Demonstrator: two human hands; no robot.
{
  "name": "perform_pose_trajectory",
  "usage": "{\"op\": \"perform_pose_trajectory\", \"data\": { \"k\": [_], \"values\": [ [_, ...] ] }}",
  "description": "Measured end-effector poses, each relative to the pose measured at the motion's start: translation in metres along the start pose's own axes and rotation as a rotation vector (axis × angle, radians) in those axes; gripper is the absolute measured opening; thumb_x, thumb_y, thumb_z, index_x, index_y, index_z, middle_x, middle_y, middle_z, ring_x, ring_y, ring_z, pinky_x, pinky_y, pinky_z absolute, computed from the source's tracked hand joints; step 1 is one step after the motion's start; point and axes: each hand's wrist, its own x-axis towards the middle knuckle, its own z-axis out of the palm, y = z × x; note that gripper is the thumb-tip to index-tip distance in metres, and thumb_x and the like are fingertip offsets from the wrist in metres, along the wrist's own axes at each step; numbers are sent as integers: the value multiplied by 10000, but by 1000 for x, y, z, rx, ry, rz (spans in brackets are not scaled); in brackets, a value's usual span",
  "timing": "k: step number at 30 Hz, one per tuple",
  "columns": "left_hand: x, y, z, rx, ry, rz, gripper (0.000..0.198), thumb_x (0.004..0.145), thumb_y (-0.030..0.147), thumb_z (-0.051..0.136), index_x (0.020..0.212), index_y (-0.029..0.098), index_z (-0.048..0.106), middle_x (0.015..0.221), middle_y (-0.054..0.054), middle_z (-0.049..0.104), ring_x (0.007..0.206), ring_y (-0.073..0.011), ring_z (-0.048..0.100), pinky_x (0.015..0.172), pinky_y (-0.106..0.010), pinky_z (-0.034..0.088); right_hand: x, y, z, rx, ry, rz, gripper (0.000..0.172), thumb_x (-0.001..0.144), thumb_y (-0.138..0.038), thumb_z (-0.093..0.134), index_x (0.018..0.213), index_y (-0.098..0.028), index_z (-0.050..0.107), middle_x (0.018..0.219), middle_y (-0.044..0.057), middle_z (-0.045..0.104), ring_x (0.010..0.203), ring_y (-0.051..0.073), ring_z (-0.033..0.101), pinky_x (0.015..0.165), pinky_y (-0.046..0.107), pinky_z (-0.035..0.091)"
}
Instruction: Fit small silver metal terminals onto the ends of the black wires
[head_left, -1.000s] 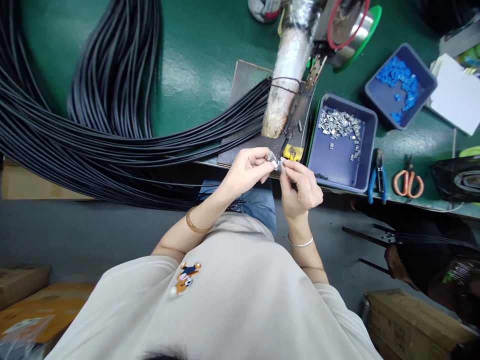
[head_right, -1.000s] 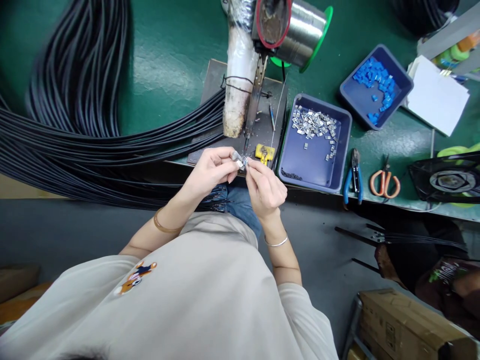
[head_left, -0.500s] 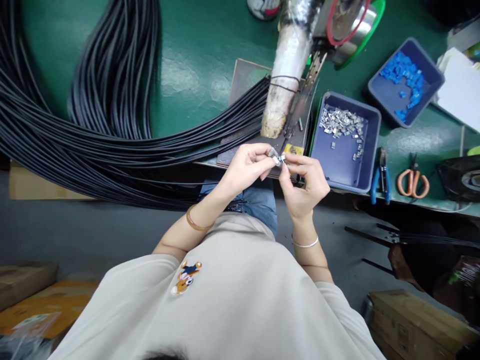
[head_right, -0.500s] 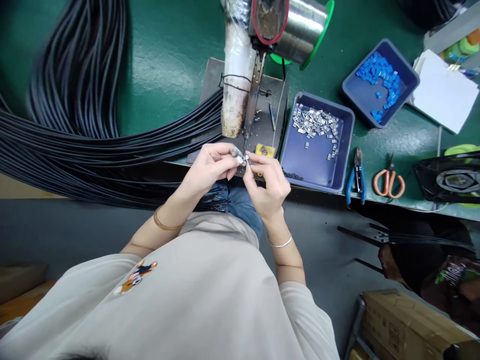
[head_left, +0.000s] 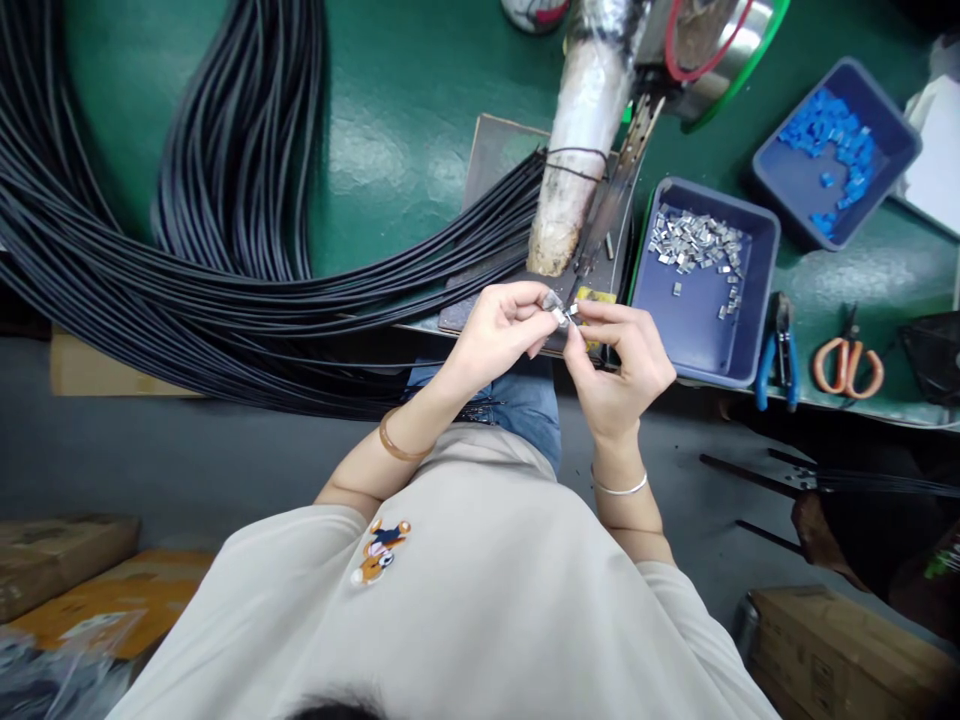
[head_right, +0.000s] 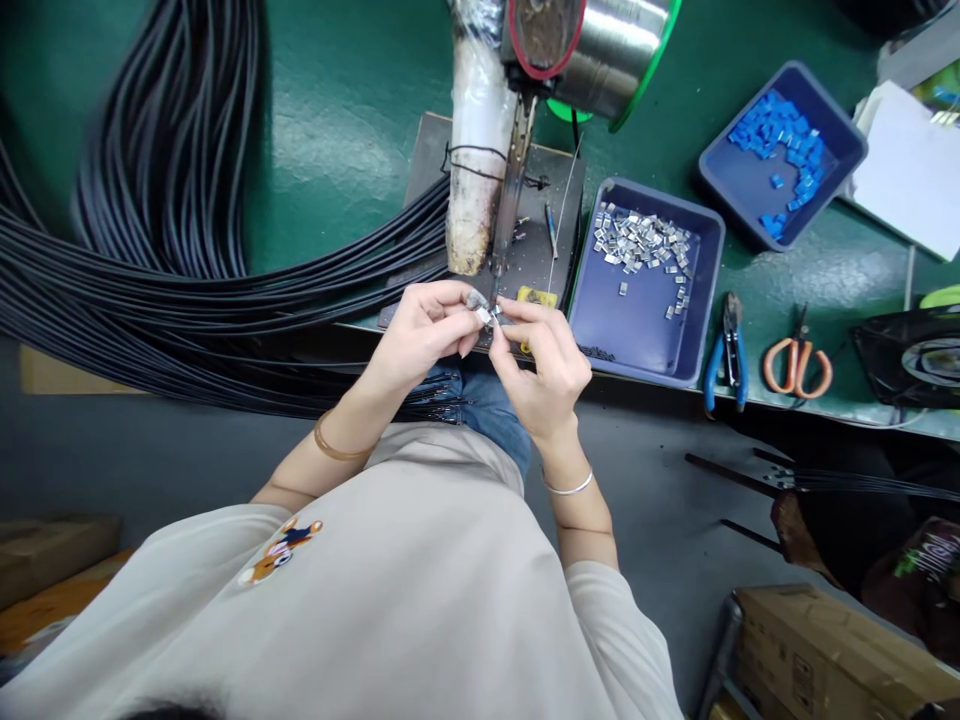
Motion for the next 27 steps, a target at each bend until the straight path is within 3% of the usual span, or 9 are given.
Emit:
{"op": "perform_pose_trajectory", "data": {
  "k": [27],
  "values": [
    [-1, -1, 1, 45, 23, 6, 149, 745, 128, 581, 606, 145, 530, 447, 58, 467, 410, -19, 383, 440, -158, 302, 0, 1, -2, -11, -38, -5, 109, 826, -136, 670, 798, -221, 609, 949, 5, 752, 884, 137, 718, 801, 285, 590]
  ]
}}
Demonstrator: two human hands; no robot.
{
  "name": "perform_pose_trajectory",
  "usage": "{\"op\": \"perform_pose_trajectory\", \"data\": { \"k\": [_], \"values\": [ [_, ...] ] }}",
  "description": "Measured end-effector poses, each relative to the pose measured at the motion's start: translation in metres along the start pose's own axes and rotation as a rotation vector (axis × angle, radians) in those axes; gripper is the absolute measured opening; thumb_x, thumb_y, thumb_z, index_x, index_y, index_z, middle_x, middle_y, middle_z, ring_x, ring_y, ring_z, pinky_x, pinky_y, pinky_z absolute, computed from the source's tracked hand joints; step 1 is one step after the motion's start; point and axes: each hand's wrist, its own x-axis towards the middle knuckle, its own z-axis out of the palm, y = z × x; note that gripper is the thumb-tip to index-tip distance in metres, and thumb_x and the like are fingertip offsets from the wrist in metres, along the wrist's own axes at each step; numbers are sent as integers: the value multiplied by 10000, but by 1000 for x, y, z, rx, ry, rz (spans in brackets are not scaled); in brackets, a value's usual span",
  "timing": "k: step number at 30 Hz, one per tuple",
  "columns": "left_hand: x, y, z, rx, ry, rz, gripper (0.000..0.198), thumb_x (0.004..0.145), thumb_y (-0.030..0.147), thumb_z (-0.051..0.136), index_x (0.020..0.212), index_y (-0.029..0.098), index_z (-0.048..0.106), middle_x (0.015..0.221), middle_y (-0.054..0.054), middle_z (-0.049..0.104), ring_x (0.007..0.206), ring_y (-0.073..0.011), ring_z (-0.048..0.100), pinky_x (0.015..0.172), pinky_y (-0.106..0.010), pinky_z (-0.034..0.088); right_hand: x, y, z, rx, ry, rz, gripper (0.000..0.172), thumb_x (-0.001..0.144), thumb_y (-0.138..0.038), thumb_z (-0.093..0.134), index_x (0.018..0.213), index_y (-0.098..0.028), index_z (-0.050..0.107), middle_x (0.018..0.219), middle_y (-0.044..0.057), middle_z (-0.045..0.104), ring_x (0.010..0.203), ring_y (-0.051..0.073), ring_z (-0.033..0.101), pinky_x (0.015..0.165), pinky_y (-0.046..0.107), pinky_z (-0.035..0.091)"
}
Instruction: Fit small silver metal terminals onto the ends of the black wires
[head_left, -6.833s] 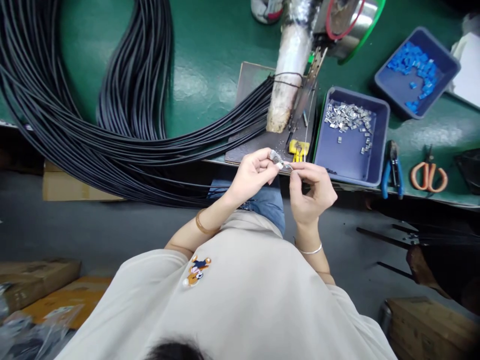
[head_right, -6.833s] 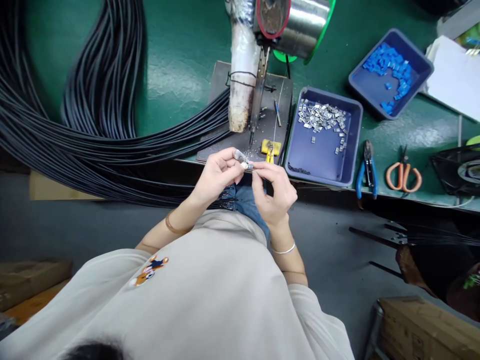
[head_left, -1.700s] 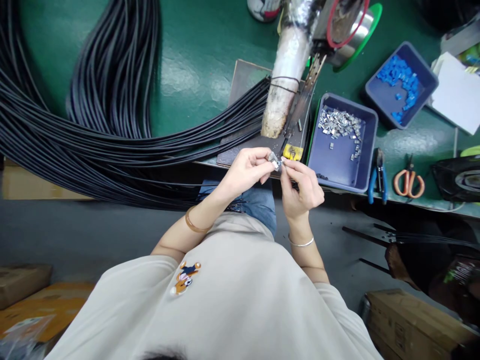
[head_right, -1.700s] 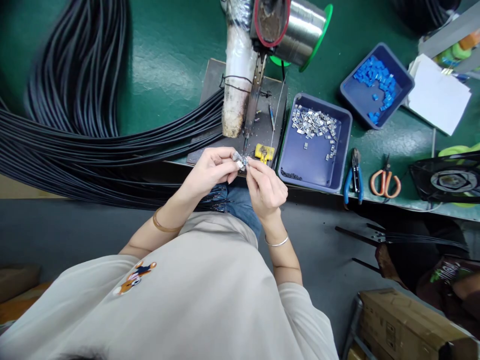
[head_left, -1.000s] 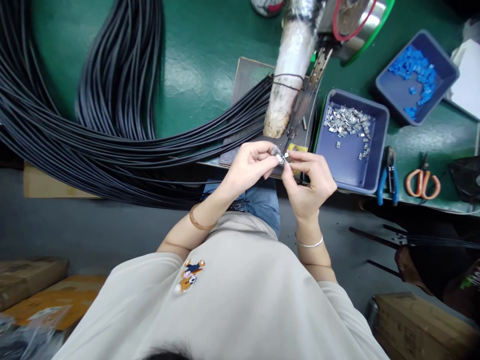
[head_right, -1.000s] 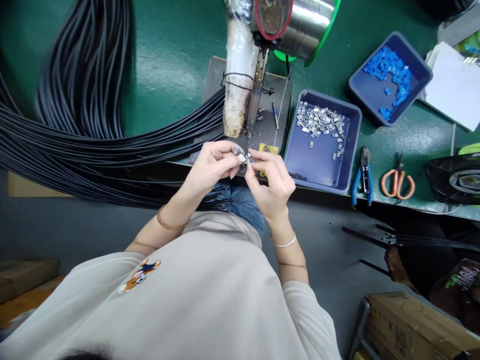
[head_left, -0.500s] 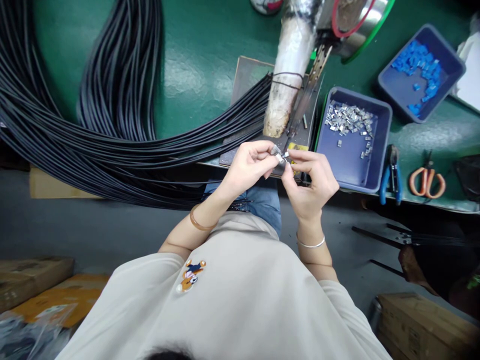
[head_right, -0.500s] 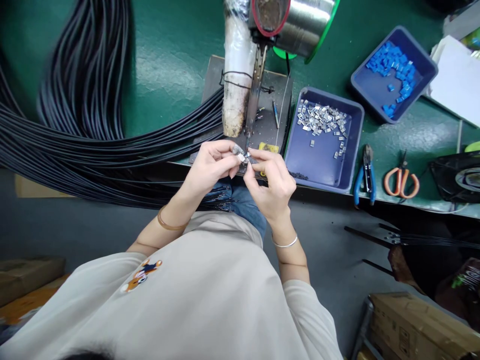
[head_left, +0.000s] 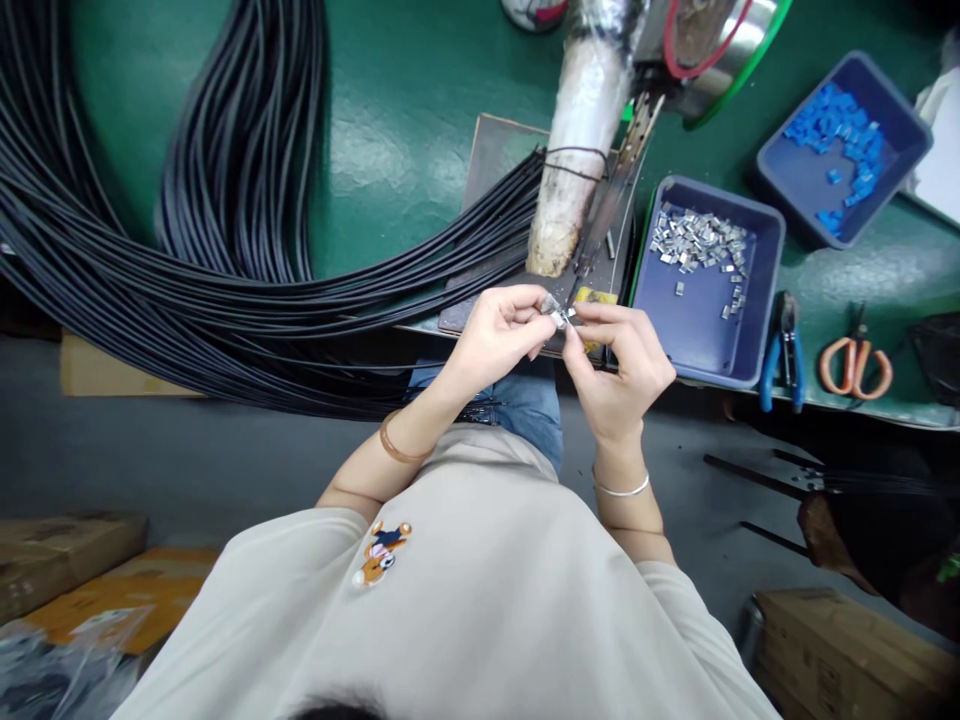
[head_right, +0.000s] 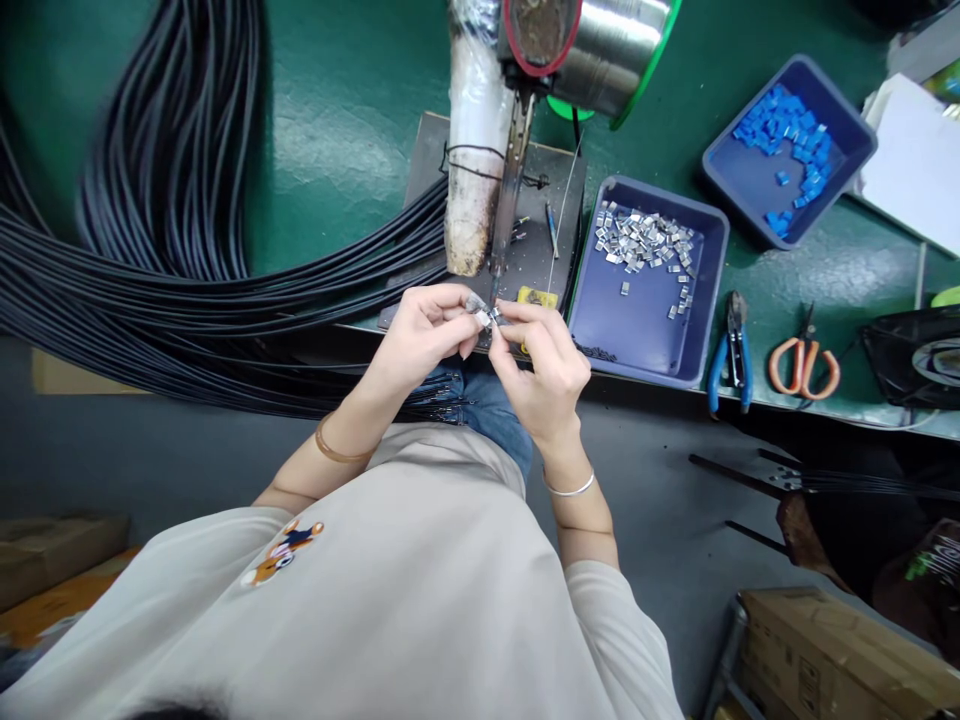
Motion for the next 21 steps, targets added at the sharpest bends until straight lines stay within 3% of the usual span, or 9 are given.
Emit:
{"op": "perform_pose_trajectory", "data": {
  "k": [14, 21],
  "values": [
    [-7, -6, -1, 58, -23, -9, 114, 774, 152, 609, 669, 122, 579, 506, 47, 479, 460, -26, 416, 460, -159, 310, -3, -1, -4, 82, -1, 7, 130, 824, -107, 661, 832, -216, 590, 931, 8, 746, 874, 134, 713, 796, 279, 576],
    [-16, -8, 3, 54, -21, 75, 37, 762, 116, 630, 729, 116, 614, 605, 43, 479, 533, -20, 400, 493, -151, 321, -5, 0, -8, 251, -93, 304, 71, 888, -236, 633, 838, -208, 590, 786, -42, 654, 712, 83, 663, 660, 206, 574]
  ]
}}
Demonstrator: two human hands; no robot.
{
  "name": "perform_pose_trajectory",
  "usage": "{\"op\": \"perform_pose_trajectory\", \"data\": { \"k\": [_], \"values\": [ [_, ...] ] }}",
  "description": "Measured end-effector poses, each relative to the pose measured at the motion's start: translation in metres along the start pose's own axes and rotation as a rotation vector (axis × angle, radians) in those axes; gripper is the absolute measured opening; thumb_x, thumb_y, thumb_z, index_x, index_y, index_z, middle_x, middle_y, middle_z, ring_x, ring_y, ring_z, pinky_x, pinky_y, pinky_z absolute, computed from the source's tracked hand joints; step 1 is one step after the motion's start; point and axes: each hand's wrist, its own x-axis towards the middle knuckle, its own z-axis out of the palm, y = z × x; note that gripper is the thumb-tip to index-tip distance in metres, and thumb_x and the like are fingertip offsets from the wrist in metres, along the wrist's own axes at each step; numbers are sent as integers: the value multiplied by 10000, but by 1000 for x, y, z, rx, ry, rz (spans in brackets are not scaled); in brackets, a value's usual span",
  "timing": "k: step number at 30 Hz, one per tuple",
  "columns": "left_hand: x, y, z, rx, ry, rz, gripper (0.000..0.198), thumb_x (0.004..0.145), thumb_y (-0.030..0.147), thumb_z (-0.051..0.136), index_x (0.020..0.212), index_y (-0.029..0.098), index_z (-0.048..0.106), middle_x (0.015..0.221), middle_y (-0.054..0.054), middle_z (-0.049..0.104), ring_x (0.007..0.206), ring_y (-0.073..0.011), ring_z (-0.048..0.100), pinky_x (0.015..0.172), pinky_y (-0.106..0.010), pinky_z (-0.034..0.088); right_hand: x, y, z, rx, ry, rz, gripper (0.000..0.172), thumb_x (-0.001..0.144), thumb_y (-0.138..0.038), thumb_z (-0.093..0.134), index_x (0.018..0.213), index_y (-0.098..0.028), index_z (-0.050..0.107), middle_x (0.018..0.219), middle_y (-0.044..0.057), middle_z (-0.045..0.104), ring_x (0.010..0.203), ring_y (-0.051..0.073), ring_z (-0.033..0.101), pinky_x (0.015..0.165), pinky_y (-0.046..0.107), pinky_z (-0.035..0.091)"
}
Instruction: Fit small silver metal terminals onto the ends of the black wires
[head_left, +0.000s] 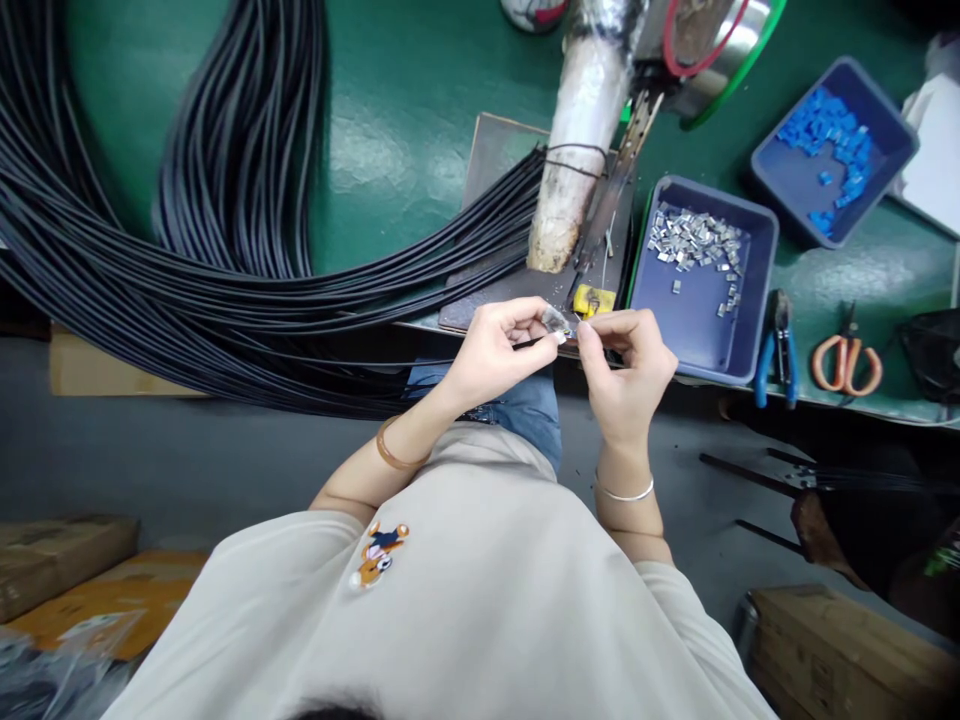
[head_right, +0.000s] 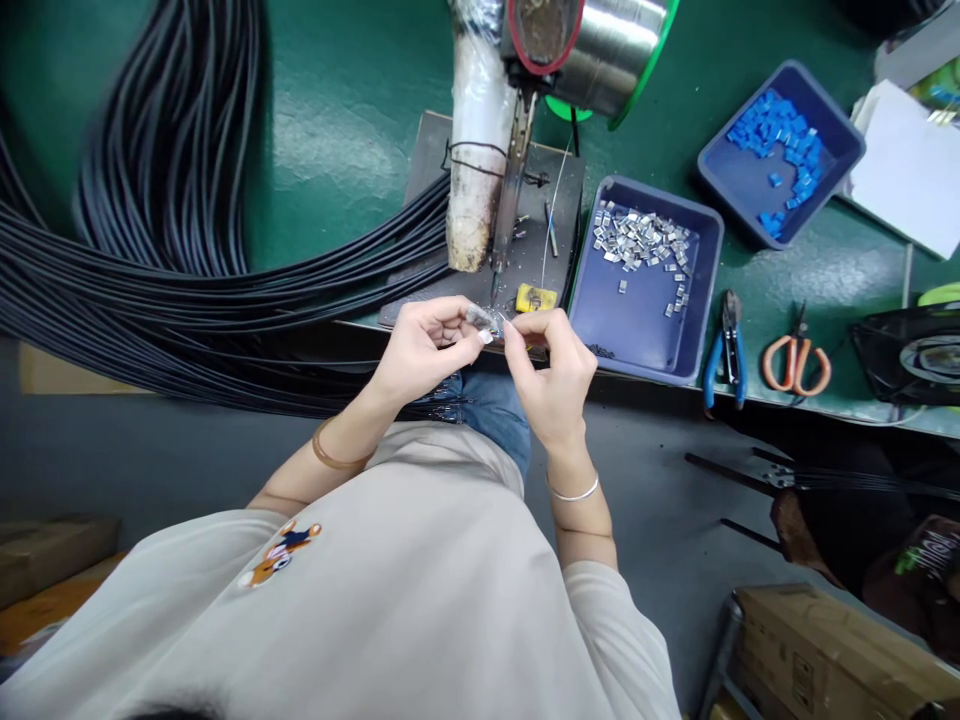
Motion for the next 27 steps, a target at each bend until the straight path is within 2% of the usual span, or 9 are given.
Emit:
{"op": "perform_pose_trajectory", "data": {
  "k": [3, 5, 8, 9, 11, 13, 16, 21, 27],
  "values": [
    [-2, 1, -1, -63, -15, -13, 66, 767, 142, 623, 710, 117, 604, 591, 38, 511, 509, -26, 431, 477, -154, 336, -1, 0, 1, 203, -88, 152, 113, 880, -277, 651, 839, -205, 574, 779, -56, 641, 635, 70, 656, 606, 198, 582],
    [-2, 3, -3, -85, -31, -46, 121, 769, 160, 616, 663, 121, 574, 553, 41, 504, 481, -27, 433, 467, -157, 338, -2, -2, 0, 194, -94, 163, 97, 881, -275, 653, 845, -203, 598, 772, -54, 639, 630, 69, 650, 602, 197, 578],
    [-3, 6, -5, -102, -35, -76, 164, 754, 161, 614, 614, 128, 533, 510, 44, 496, 464, -29, 436, 473, -159, 347, -4, -10, -3, -35, 40, 6, 24, 871, -214, 664, 864, -217, 687, 797, -27, 647, 744, 85, 641, 647, 207, 553],
    [-3, 6, -5, -104, -37, -86, 162, 749, 161, 617, 614, 129, 533, 507, 42, 500, 465, -31, 439, 476, -160, 349, -5, -12, -4, -108, 75, -61, 58, 860, -191, 674, 883, -228, 712, 806, -21, 649, 768, 89, 632, 659, 214, 542],
    [-3, 7, -6, -102, -42, -104, 147, 739, 158, 629, 625, 128, 541, 508, 41, 507, 468, -32, 440, 477, -160, 346, -7, -15, -7, -192, 76, -163, 152, 836, -155, 698, 947, -250, 739, 812, -17, 650, 772, 91, 618, 678, 229, 529],
    [-3, 6, -6, -106, -52, -114, 140, 733, 153, 638, 633, 127, 545, 511, 42, 509, 472, -32, 437, 478, -158, 342, -9, -15, -8, -218, 18, -214, 226, 827, -137, 705, 1014, -259, 739, 818, -14, 649, 750, 86, 610, 679, 235, 520],
    [-1, 5, -7, -131, -53, -106, 155, 741, 157, 637, 629, 132, 532, 502, 45, 499, 465, -29, 426, 471, -157, 324, -13, -10, -9, -241, -45, -251, 283, 829, -128, 700, 1076, -264, 724, 835, -8, 647, 734, 84, 609, 664, 234, 509],
    [-1, 2, -7, -135, -25, -101, 165, 768, 179, 632, 653, 142, 520, 510, 48, 482, 469, -31, 419, 472, -166, 311, -15, -5, -9, -289, -66, -308, 296, 822, -109, 698, 1077, -259, 710, 835, -12, 652, 712, 75, 612, 647, 213, 505],
    [-4, -1, -4, -86, -43, -48, 143, 813, 189, 613, 696, 129, 557, 574, 48, 440, 494, -24, 366, 470, -176, 278, -10, -7, -5, -250, 111, -278, 162, 804, -95, 702, 906, -213, 657, 869, 2, 712, 838, 119, 675, 731, 247, 559]
  ]
}}
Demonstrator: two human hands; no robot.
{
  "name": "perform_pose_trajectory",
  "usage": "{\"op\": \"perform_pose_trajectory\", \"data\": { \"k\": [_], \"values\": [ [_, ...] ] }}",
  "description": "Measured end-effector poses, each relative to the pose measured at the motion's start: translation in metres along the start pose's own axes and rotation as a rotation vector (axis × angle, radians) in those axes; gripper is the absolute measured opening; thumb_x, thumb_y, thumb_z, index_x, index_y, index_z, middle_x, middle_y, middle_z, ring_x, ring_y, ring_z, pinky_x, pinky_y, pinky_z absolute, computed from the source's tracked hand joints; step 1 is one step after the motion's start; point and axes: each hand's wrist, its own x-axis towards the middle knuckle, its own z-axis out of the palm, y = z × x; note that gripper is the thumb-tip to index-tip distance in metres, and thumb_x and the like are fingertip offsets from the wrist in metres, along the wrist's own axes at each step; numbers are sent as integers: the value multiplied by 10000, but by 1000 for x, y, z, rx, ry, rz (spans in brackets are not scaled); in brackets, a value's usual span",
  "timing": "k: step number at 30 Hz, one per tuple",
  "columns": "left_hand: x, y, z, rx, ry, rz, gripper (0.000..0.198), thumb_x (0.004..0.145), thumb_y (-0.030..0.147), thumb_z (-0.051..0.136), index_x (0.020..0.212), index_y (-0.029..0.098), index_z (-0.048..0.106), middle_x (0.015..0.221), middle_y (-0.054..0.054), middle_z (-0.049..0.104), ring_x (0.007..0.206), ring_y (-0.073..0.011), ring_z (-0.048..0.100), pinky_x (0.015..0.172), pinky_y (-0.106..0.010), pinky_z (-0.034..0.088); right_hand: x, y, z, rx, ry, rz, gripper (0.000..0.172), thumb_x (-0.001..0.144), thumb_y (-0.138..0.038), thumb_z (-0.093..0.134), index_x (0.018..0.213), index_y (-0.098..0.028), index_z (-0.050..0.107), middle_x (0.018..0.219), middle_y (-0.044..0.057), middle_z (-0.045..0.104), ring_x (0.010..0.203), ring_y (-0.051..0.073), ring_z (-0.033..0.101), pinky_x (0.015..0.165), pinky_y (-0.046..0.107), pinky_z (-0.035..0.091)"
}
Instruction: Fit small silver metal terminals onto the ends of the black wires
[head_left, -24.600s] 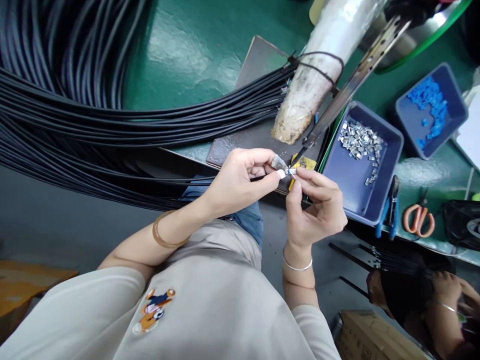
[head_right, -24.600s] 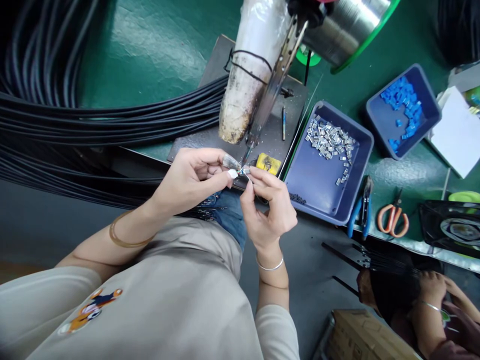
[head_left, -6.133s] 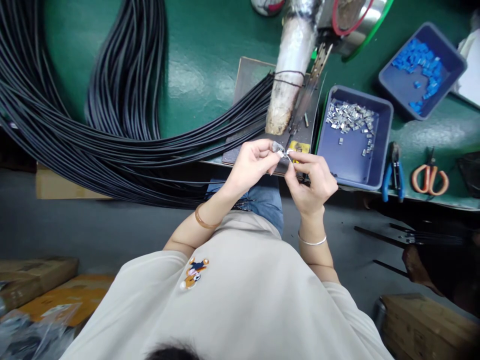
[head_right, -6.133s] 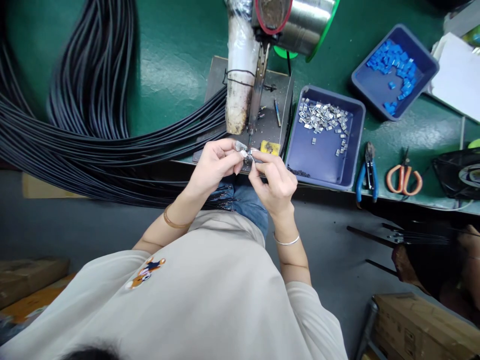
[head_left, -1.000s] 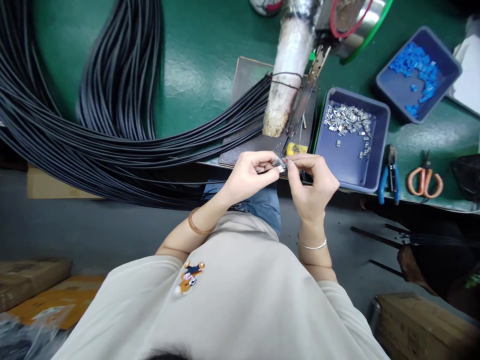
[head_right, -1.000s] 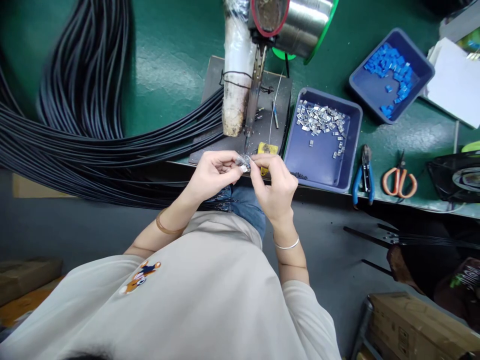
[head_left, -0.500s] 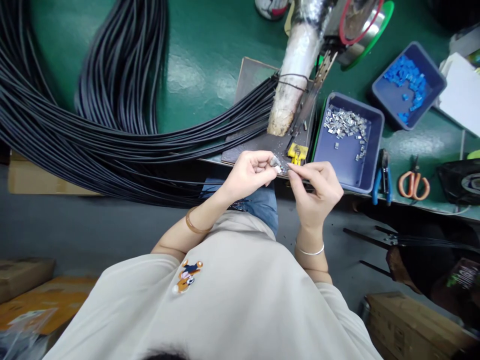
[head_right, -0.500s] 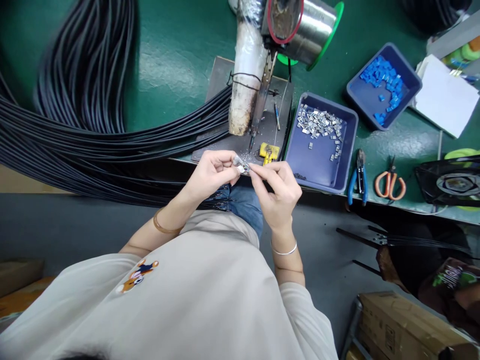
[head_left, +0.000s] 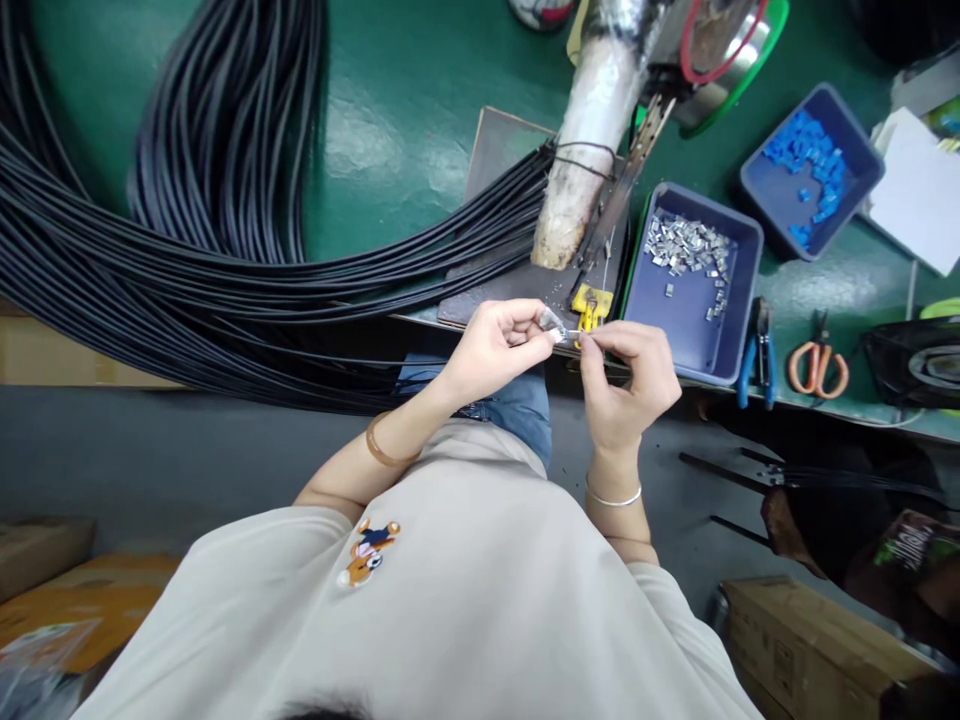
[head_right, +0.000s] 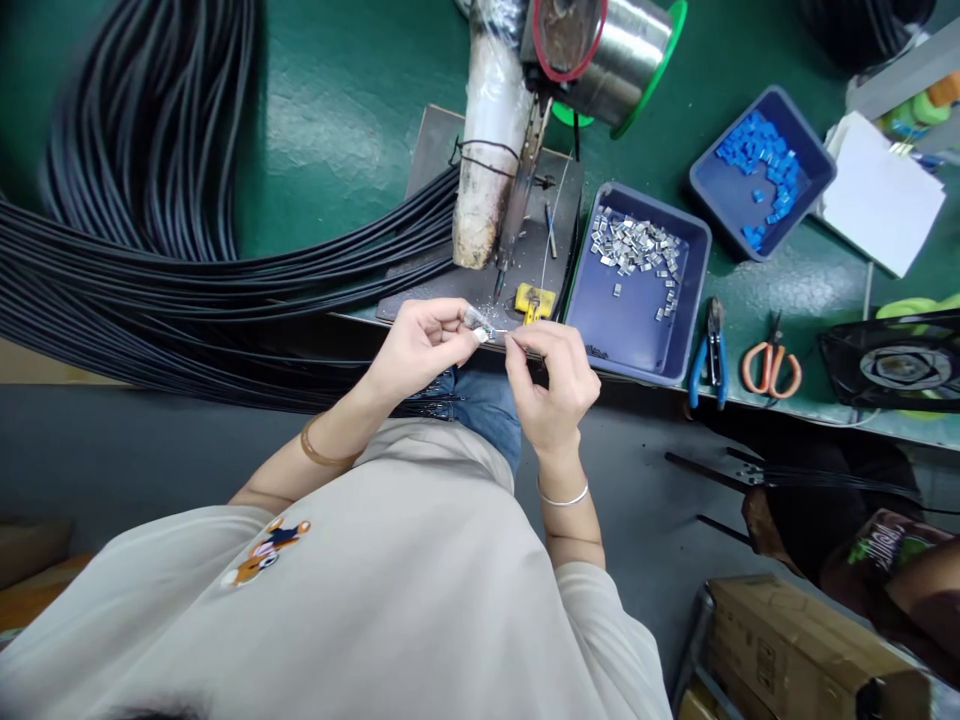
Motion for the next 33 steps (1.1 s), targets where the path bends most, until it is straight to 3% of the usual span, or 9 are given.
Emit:
{"op": "perform_pose_trajectory", "data": {
  "k": [7, 19, 26, 33],
  "values": [
    [3, -6, 0, 37, 33, 34, 132, 810, 192, 612, 697, 130, 583, 601, 35, 443, 503, -33, 388, 467, -185, 284, -6, 2, 10, 2, 6, -75, 200, 808, -60, 679, 931, -213, 644, 953, 12, 753, 895, 129, 719, 812, 269, 591],
    [10, -2, 2, 59, 109, 52, 155, 748, 134, 616, 618, 145, 533, 543, 46, 434, 496, -35, 369, 465, -188, 265, -12, 9, 23, -83, 73, -107, 156, 858, -128, 635, 970, -237, 638, 1001, 28, 751, 905, 149, 731, 799, 288, 614],
    [18, 3, 4, -26, 141, 47, 211, 742, 114, 644, 570, 137, 524, 513, 51, 481, 471, -20, 392, 477, -163, 312, -4, 5, 24, 47, 63, 16, 100, 835, -116, 650, 867, -211, 643, 972, 39, 748, 921, 159, 719, 815, 331, 609],
    [21, 7, 5, -20, 163, 31, 185, 751, 108, 635, 591, 137, 547, 505, 46, 488, 473, -25, 390, 463, -159, 311, 5, 5, 24, 31, 52, 49, 69, 856, -154, 643, 842, -221, 650, 957, 20, 739, 908, 164, 713, 820, 353, 599]
  ]
}}
